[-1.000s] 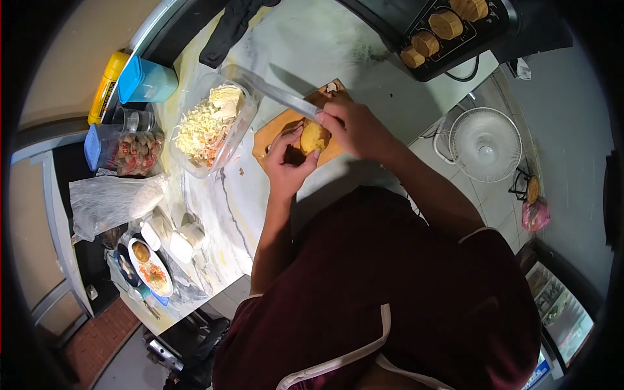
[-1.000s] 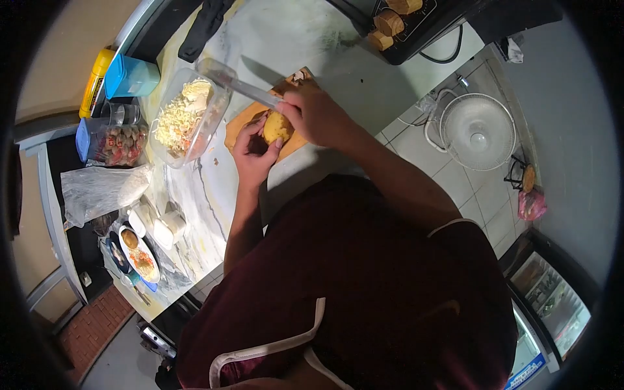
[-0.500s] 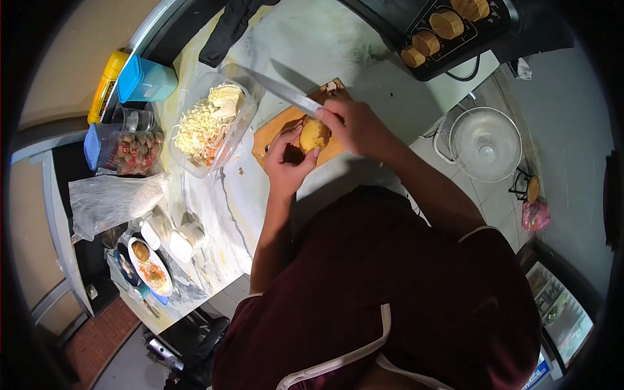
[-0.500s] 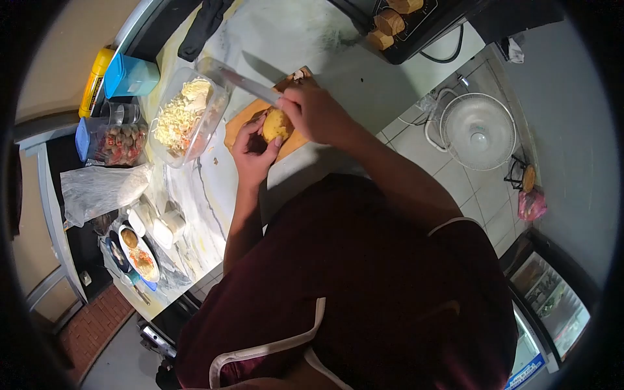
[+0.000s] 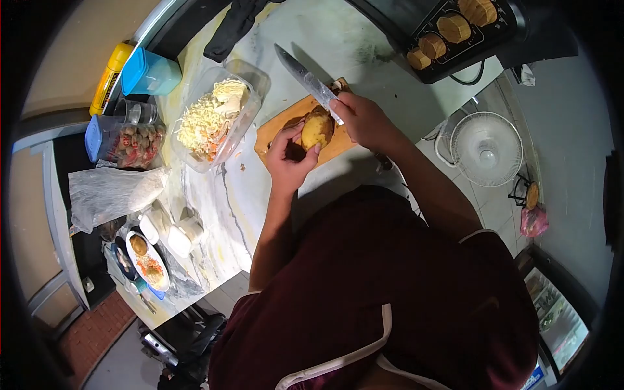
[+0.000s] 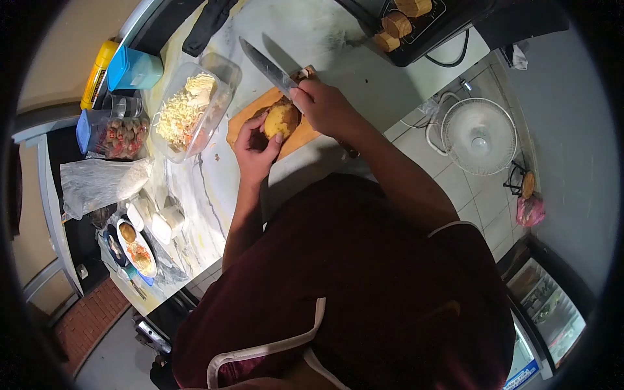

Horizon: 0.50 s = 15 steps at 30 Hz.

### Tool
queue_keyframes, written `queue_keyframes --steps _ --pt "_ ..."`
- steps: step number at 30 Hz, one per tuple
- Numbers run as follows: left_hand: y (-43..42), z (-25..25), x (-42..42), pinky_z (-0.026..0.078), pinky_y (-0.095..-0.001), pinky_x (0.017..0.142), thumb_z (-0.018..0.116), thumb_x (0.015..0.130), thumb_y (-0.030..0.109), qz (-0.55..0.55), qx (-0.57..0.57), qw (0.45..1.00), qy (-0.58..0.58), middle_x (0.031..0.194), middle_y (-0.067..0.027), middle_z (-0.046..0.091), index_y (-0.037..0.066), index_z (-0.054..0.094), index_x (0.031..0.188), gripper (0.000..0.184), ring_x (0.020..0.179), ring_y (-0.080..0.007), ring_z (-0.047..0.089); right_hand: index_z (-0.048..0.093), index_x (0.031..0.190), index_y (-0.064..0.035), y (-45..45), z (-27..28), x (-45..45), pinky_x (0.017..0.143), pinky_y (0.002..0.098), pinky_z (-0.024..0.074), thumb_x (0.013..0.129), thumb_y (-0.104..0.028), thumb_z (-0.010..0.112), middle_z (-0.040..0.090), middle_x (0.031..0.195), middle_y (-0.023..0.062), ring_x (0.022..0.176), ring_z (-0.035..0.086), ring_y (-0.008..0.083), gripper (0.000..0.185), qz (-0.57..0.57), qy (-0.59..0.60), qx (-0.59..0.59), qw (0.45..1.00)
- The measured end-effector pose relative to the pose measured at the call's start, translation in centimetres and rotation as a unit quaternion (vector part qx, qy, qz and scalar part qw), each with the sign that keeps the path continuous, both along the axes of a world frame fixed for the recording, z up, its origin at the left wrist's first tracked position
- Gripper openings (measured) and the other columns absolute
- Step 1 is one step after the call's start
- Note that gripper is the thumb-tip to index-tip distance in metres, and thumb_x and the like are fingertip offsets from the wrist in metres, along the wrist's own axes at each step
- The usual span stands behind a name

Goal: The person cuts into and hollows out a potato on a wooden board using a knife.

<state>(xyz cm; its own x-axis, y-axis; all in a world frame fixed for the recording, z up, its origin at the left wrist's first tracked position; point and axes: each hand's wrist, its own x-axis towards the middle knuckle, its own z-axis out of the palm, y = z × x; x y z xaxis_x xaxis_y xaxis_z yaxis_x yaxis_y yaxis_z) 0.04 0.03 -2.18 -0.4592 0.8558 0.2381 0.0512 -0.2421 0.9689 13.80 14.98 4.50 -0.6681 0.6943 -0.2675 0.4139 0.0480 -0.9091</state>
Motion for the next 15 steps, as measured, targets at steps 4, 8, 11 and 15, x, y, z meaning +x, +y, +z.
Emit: queue_keyframes --steps 4,8,11,15 --pt "-0.1 0.1 0.0 0.038 -0.0385 0.107 0.068 0.081 -0.007 0.005 -0.004 1.0 0.006 0.127 -0.0162 0.057 -0.003 0.053 0.117 0.04 0.122 -0.0241 0.053 0.058 0.094 -0.003 0.4 0.6 0.3 0.047 0.0268 0.0396 0.098 -0.029 0.052 0.049 0.063 -0.0003 0.048 0.046 0.0081 0.027 -0.016 -0.004 -0.09 0.996" --pt "0.0 0.2 0.2 0.039 -0.0385 0.106 0.068 0.082 -0.006 -0.002 -0.004 1.0 -0.017 0.128 -0.0165 0.056 -0.003 0.053 0.118 0.04 0.122 -0.024 0.053 0.058 0.094 -0.0024 0.7 0.3 0.9 0.05 0.0282 0.0408 0.095 -0.028 0.056 0.05 0.064 0.0013 0.053 0.047 0.0091 0.026 -0.015 -0.021 -0.012 1.0" --pt "0.0 0.2 0.1 0.039 -0.0386 0.107 0.068 0.082 -0.006 0.0 -0.004 1.0 -0.015 0.128 -0.0166 0.056 -0.003 0.053 0.119 0.04 0.122 -0.0241 0.053 0.059 0.095 -0.0008 0.8 0.5 1.5 0.057 0.0307 0.0451 0.092 -0.028 0.06 0.053 0.066 0.0041 0.06 0.051 0.0116 0.027 -0.006 -0.054 0.073 0.996" --pt "0.0 0.2 0.2 0.039 -0.0388 0.107 0.069 0.081 -0.006 0.001 0.003 1.0 -0.023 0.128 -0.017 0.057 -0.004 0.053 0.119 0.041 0.122 -0.0243 0.053 0.059 0.097 0.0009 0.9 0.6 1.9 0.066 0.0335 0.0486 0.088 -0.026 0.064 0.059 0.072 0.0085 0.067 0.058 0.0158 0.029 -0.007 -0.078 0.084 0.993"
